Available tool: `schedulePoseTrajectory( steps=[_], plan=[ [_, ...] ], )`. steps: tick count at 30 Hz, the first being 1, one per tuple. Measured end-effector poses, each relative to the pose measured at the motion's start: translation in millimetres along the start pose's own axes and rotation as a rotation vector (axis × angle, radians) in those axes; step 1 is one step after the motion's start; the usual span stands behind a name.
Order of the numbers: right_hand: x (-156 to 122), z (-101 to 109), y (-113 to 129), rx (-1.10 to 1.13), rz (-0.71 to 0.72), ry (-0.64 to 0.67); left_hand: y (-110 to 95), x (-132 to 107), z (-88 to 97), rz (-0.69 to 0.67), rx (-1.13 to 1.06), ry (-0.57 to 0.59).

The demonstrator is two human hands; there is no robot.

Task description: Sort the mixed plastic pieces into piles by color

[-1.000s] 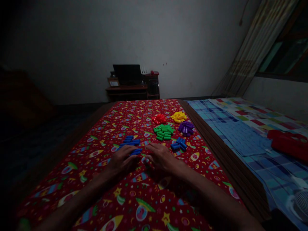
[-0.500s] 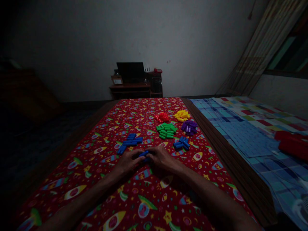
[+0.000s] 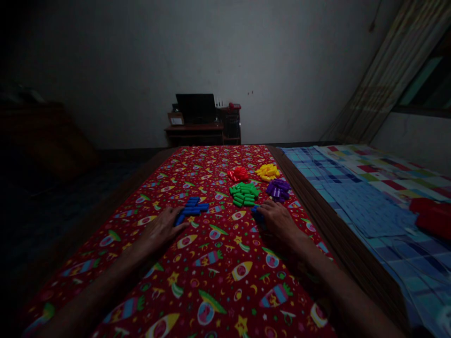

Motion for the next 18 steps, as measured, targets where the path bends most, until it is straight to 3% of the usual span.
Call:
schedulePoseTrajectory(
  steps=[3,6,9,12,14,16,18],
  plan=[
    [-2.7,-2.5,-0.5,0.100,0.030,-0.105,4.4,-4.9,-1.3,-0.006,-0.063,-0.027],
    [-1.5,-0.1,16.4,0.249,0.064,-0.164,-5.5,-0.1,8.4,-0.010,-0.208,-0.045],
    [-0.8,-0.9,56.6,0.389,0.148,-0.124,-37.0,14.1,13.2,0.033,-0.437,0.000],
    [-2.6,-7.9,101.5,0.397,0.275,-0.090,-79.0,28.9,3.8,0.054,-0.716,0.053],
    [-3.3,-13.7,115.6,0.348,0.324,-0.061,-97.5,34.1,-5.5,0.037,-0.864,0.091],
    [-2.0,-15.8,107.7,0.306,0.300,-0.046,-98.5,35.4,-9.7,-0.011,-0.862,0.086],
    [1.4,-12.1,78.7,0.289,0.185,-0.077,-82.2,34.6,-7.1,-0.086,-0.687,0.014]
  ],
)
Point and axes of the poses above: each hand's wrist, its own x-axis towards the middle knuckle, its own z-axis out of the back of the hand, y = z × x, the point moved 4 cm from there along x, towards the middle knuckle, and after that the axes turned 15 degrees about -z, right-handed, at the moved point
